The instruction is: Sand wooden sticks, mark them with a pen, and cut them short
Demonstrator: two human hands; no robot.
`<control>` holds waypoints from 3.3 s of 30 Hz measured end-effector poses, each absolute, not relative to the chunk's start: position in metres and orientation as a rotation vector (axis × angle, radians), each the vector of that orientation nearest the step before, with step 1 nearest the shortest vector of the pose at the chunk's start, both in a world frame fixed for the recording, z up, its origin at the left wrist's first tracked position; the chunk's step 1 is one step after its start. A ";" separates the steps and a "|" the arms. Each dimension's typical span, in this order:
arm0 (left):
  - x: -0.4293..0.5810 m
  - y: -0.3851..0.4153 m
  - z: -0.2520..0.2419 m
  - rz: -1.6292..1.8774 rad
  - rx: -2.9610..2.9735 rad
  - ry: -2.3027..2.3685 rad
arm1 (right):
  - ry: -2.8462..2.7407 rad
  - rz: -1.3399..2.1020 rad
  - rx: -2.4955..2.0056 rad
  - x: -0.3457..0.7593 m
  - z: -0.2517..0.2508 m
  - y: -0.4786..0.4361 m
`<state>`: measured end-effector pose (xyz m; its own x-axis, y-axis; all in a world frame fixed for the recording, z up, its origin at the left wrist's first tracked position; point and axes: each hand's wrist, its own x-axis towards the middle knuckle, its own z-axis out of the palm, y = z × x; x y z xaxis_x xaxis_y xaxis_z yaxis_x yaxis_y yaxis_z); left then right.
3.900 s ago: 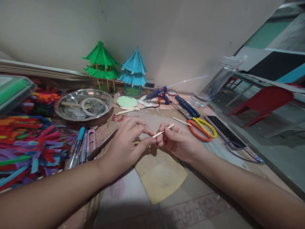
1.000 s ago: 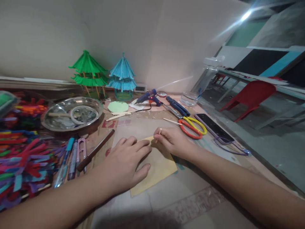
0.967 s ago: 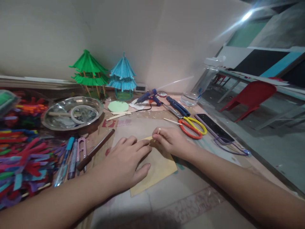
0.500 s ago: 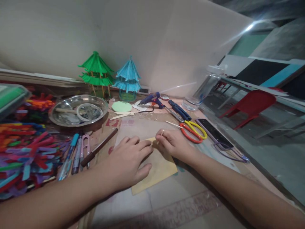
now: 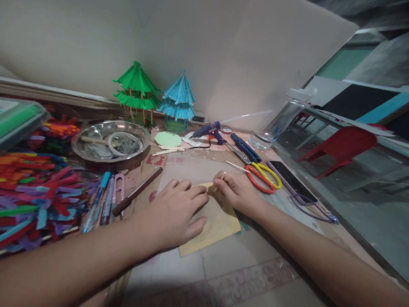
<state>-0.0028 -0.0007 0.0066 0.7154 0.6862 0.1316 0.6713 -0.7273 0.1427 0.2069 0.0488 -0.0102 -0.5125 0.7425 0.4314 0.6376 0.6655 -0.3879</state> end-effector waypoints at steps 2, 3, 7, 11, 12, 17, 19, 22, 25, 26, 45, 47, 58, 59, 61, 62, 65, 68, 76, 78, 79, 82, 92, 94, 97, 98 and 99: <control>-0.002 0.000 0.007 0.268 2.837 1.125 | -2.340 0.236 -1.009 0.207 -0.011 0.049; -0.002 0.000 0.007 0.267 2.836 1.128 | -2.334 0.205 -1.012 0.207 -0.011 0.049; -0.001 0.000 0.007 0.265 2.837 1.127 | -2.331 0.179 -1.055 0.208 -0.011 0.048; -0.002 0.001 0.006 0.266 2.837 1.130 | -2.331 0.237 -1.015 0.207 -0.010 0.047; -0.002 0.001 0.005 0.269 2.837 1.133 | -2.321 0.233 -1.034 0.206 -0.009 0.047; -0.002 0.000 0.006 0.252 2.839 1.131 | -2.322 0.291 -1.011 0.205 -0.009 0.047; -0.002 0.000 0.007 0.252 2.833 1.134 | -2.311 0.266 -1.030 0.205 -0.008 0.047; -0.002 0.000 0.008 0.266 2.833 1.126 | -2.311 0.246 -1.055 0.204 -0.009 0.044; -0.001 0.000 0.008 0.256 2.824 1.131 | -2.351 0.253 -0.999 0.203 -0.009 0.044; -0.001 0.000 0.008 0.249 2.820 1.135 | -2.350 0.234 -1.013 0.203 -0.009 0.044; -0.002 0.000 0.008 0.245 2.826 1.112 | -2.302 0.281 -1.092 0.201 -0.007 0.047; -0.002 0.000 0.009 0.241 2.823 1.110 | -2.313 0.302 -1.089 0.202 -0.007 0.047; -0.002 0.000 0.008 0.298 2.815 1.111 | -2.337 0.391 -1.039 0.200 -0.008 0.047; -0.002 0.000 0.008 0.291 2.816 1.110 | -2.309 0.410 -1.046 0.200 -0.008 0.047; -0.003 0.000 0.008 0.281 2.806 1.108 | -2.195 0.439 -1.108 0.202 -0.007 0.049; -0.003 0.001 0.007 0.286 2.794 1.101 | -2.107 0.500 -1.143 0.203 -0.006 0.050; -0.006 0.007 0.005 0.423 2.686 1.072 | -1.775 0.970 -1.104 0.206 -0.001 0.048; -0.009 0.014 0.004 0.671 2.475 1.068 | -1.472 1.467 -0.902 0.202 0.004 0.042; -0.012 0.013 0.007 0.978 2.385 1.009 | -1.385 1.679 -0.876 0.191 -0.003 0.026; -0.012 0.011 0.007 1.032 2.394 0.981 | -1.454 1.625 -0.910 0.190 -0.003 0.022; -0.012 0.011 0.007 1.060 2.393 0.975 | -1.494 1.603 -0.920 0.190 -0.003 0.019; -0.012 0.010 0.007 1.113 2.390 0.984 | -1.624 1.521 -0.927 0.187 -0.002 0.012; -0.011 0.012 0.005 1.140 2.366 0.983 | -1.799 1.388 -0.891 0.184 0.000 0.009; -0.012 0.013 0.003 1.175 2.363 0.966 | -1.813 1.384 -0.869 0.184 0.000 0.009; -0.012 0.014 0.002 1.224 2.379 0.922 | -1.857 1.348 -0.841 0.184 0.001 0.009; -0.012 0.014 0.002 1.237 2.388 0.908 | -1.869 1.330 -0.834 0.184 0.001 0.009; -0.012 0.013 0.002 1.251 2.393 0.897 | -1.880 1.305 -0.831 0.184 0.001 0.009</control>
